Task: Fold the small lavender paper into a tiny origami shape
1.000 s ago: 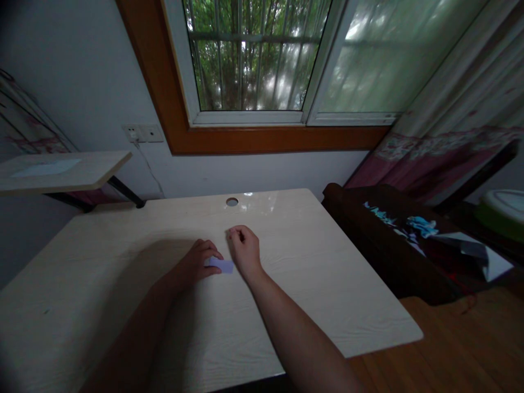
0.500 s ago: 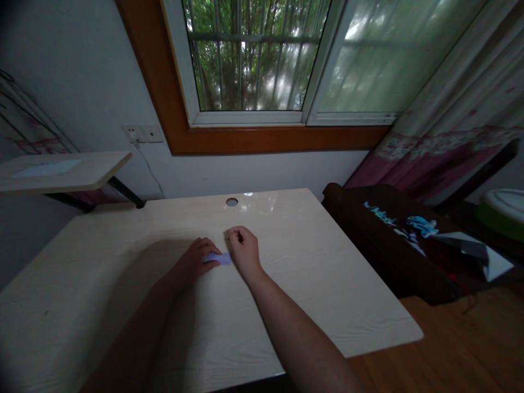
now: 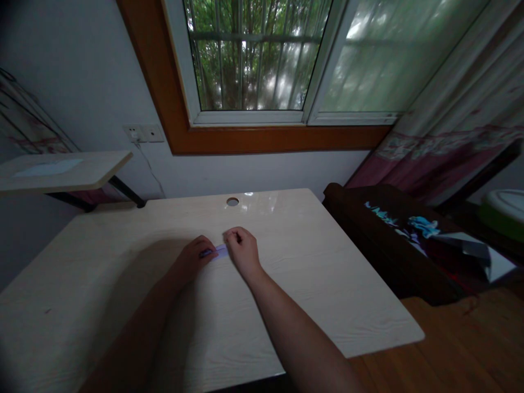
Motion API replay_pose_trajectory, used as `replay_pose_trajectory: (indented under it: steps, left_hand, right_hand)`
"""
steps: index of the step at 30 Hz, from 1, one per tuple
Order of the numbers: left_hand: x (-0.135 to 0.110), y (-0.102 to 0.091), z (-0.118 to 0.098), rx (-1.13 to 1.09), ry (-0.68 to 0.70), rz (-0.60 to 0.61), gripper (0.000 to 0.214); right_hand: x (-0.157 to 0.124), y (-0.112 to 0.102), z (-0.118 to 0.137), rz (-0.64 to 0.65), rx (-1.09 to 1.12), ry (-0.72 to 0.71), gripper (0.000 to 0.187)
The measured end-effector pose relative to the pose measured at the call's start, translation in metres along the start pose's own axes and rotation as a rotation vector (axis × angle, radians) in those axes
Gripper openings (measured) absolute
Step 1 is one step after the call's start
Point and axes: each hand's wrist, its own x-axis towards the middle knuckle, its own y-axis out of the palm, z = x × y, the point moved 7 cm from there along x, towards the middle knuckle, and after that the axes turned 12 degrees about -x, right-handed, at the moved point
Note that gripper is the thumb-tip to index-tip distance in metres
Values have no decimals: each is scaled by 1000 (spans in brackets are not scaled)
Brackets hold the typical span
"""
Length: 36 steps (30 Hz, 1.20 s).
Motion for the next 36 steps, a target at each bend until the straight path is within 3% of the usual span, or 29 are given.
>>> replay_pose_trajectory:
  steps: [9,15,19,26,36]
  left_hand:
    - [1,-22,12,-96,-122,-249,15]
    - [0,-32,14,-154,-188,-364,19]
    - [-1,-31,16,-209,-217,-373,21]
    - [-1,-19,18,-342,-248,-286,25]
    - [-1,-21,20,-515,-278,-333,31]
  right_hand:
    - [2,5,5,19,-30,-128,18]
    - [-3,19,1,150,145,-50,26]
    - [-6,21,4,196,189,-59,26]
    - [-5,18,4,180,191,-65,22]
    - [-6,17,7,174,102,-113,22]
